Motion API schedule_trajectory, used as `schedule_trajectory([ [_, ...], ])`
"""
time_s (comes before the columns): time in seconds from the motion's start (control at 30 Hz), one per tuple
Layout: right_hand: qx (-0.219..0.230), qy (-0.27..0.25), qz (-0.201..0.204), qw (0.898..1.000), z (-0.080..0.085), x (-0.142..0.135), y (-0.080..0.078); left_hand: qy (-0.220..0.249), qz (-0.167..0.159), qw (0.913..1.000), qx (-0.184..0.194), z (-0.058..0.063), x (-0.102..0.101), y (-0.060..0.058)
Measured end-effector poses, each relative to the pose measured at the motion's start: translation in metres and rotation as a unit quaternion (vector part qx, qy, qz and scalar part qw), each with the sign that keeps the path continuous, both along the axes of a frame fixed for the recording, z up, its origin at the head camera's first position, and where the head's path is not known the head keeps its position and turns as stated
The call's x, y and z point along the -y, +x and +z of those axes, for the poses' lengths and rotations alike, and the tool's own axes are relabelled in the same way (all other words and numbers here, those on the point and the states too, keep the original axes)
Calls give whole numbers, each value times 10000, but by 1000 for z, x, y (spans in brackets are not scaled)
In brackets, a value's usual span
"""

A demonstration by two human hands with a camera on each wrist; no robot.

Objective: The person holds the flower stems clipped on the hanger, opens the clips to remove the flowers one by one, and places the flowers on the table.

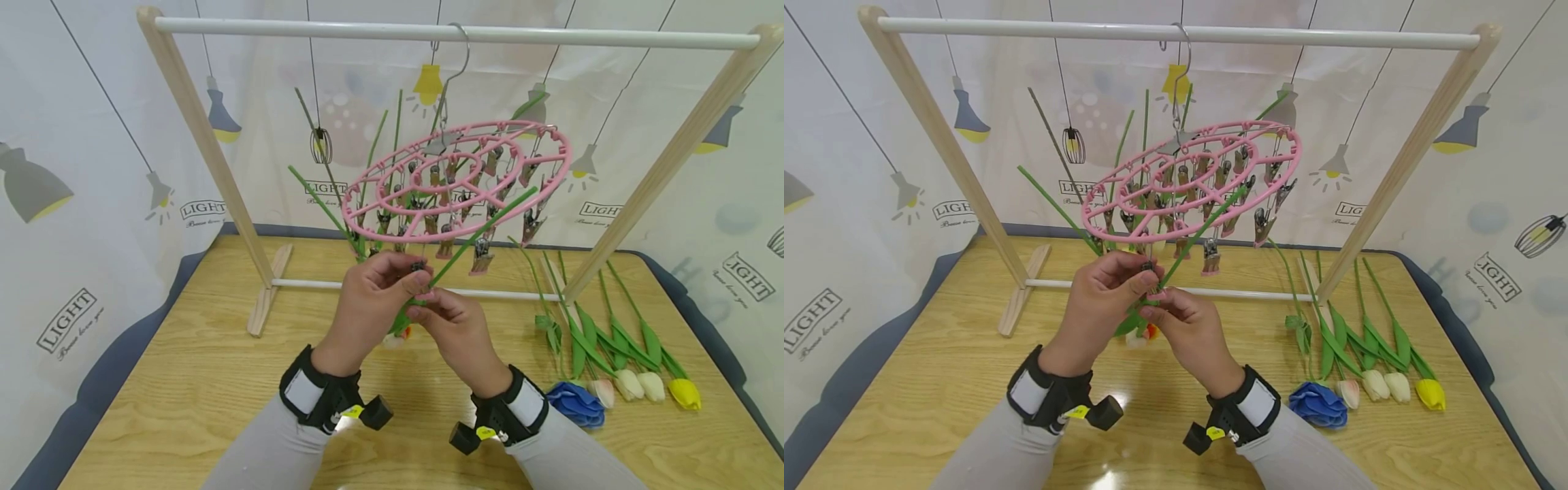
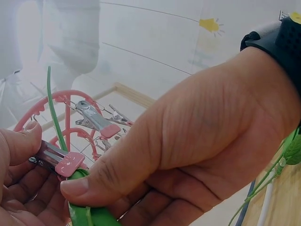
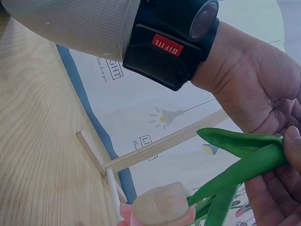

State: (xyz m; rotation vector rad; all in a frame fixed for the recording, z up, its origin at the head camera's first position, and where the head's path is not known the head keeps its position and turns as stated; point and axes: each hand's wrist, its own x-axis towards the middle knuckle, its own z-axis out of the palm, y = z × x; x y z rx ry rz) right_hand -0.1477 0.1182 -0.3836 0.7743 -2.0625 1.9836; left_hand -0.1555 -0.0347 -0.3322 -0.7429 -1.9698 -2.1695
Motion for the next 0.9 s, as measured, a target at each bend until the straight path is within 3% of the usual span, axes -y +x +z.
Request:
schedule_trajectory([
  [0.47, -96, 270, -127, 9995, -4, -3, 0, 90, 62, 9999, 16, 4, 2, 2],
  [0.9, 139, 461, -222, 9986, -8, -17, 7, 165, -54, 9997, 181, 4, 3, 3],
])
